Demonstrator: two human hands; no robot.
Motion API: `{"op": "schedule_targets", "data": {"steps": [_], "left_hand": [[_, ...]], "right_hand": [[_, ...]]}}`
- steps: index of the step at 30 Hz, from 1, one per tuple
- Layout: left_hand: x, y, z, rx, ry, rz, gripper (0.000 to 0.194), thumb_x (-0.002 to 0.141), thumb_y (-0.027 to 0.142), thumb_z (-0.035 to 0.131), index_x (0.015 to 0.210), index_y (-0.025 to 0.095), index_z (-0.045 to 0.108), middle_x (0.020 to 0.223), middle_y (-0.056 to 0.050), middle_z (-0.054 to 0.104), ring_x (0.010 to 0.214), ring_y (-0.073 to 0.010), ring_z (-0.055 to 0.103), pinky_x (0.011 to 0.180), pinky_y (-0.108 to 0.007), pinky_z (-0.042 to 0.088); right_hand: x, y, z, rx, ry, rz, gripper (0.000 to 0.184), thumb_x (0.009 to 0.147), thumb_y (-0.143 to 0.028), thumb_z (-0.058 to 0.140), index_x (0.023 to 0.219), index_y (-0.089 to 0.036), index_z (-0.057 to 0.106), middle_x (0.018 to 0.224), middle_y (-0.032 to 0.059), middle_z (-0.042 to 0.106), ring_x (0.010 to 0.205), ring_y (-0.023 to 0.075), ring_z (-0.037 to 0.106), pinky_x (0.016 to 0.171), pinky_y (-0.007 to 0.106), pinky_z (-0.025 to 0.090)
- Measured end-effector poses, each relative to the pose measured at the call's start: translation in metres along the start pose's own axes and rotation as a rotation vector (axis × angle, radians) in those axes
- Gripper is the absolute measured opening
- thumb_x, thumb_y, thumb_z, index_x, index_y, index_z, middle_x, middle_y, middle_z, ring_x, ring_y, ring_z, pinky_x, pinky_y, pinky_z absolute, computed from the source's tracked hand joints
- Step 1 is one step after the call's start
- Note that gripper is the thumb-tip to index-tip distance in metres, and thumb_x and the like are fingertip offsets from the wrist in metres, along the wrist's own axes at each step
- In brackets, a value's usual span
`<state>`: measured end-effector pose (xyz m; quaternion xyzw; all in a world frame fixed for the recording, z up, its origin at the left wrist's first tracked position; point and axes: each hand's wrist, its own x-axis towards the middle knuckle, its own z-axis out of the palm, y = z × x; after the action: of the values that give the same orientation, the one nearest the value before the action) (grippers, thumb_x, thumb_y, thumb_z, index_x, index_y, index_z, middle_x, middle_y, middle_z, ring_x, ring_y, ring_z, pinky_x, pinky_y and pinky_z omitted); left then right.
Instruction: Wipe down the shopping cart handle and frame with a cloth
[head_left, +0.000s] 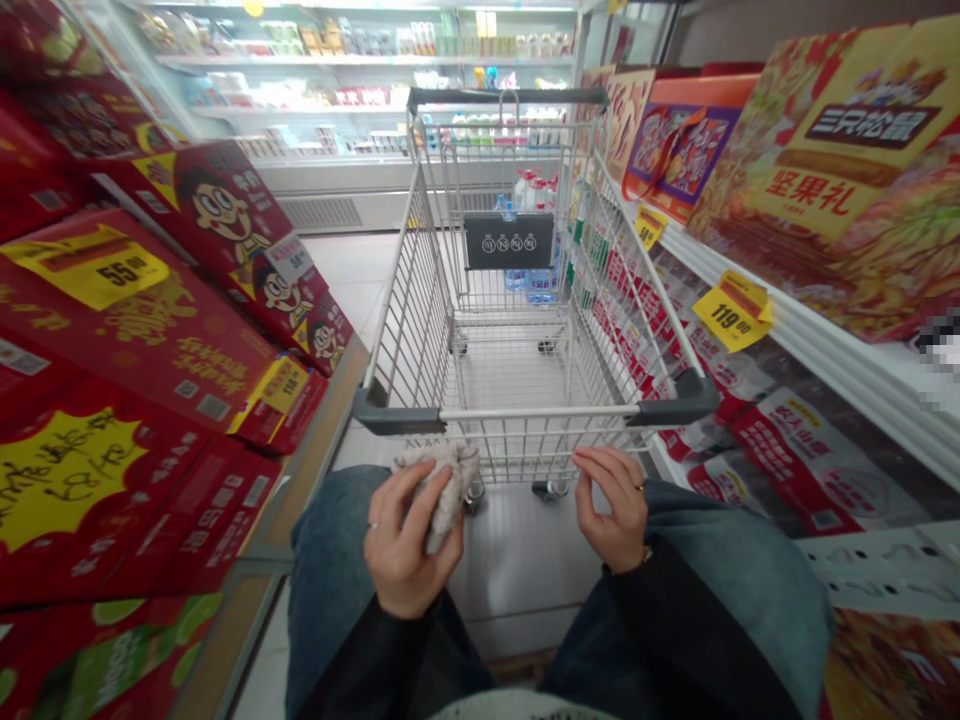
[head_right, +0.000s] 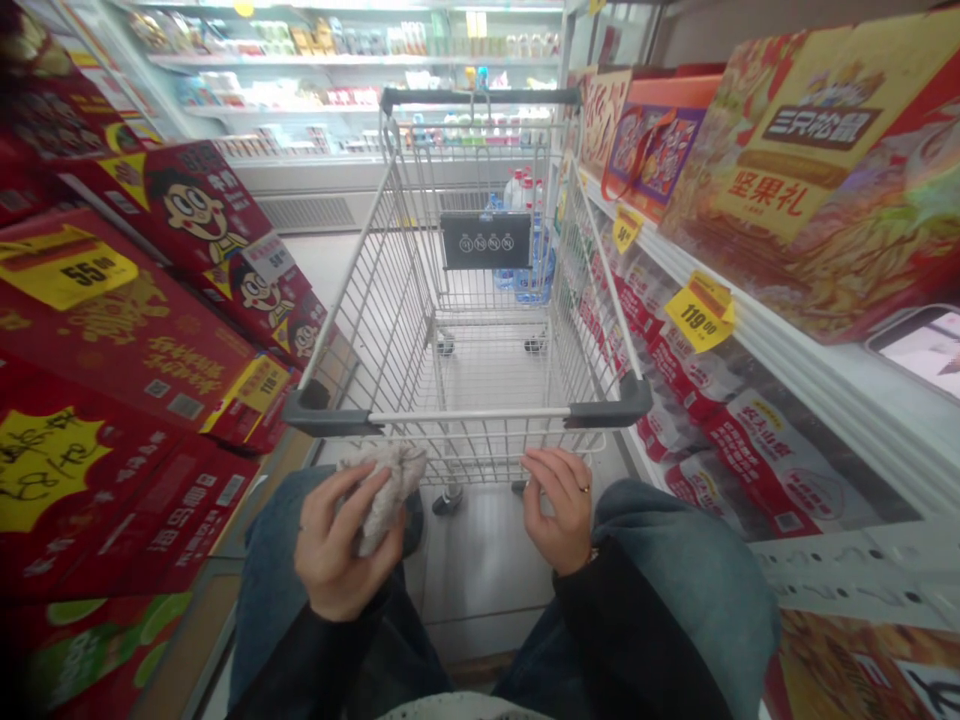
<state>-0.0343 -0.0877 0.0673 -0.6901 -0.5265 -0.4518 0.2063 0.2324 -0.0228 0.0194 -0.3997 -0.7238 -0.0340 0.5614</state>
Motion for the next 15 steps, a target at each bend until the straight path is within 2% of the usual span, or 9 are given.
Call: {"op": "schedule_targets", "data": {"steps": [3, 10, 15], "left_hand": [[0.0045, -0.0021, -0.0043, 0.023, 0.107, -0.046, 0.06, 0.072, 0.011, 0.083, 0.129, 0.021, 0.067, 0.125, -0.013, 0.068, 0.116, -0.0282, 0.066, 0.105, -0.044, 0.051], [0.0004, -0.0024, -0.0007, 0.003, 0.054, -0.093, 0.054, 0.073, 0.009, 0.082, 0.125, 0.019, 0.069, 0.122, -0.013, 0.069, 0.113, -0.0266, 0.067, 0.103, -0.042, 0.053], [0.0036, -0.0068, -0.0008, 0.051, 0.242, -0.142, 0.06, 0.071, 0.011, 0.083, 0.129, 0.018, 0.066, 0.126, -0.014, 0.069, 0.117, -0.0291, 0.067, 0.106, -0.046, 0.053]], "right_hand": [[-0.0009, 0.0004, 0.0005, -0.008, 0.0, -0.008, 0.042, 0.087, 0.001, 0.063, 0.119, -0.024, 0.073, 0.111, 0.0073, 0.079, 0.108, 0.0256, 0.071, 0.098, 0.05, 0.056], [-0.0014, 0.0013, 0.0014, -0.011, 0.004, -0.006, 0.041, 0.087, 0.001, 0.063, 0.119, -0.024, 0.073, 0.11, 0.0074, 0.079, 0.108, 0.0253, 0.071, 0.099, 0.05, 0.056], [-0.0008, 0.001, 0.0005, -0.004, -0.004, -0.006, 0.041, 0.088, -0.001, 0.061, 0.12, -0.025, 0.073, 0.111, 0.0071, 0.079, 0.107, 0.0254, 0.072, 0.099, 0.05, 0.057]]}}
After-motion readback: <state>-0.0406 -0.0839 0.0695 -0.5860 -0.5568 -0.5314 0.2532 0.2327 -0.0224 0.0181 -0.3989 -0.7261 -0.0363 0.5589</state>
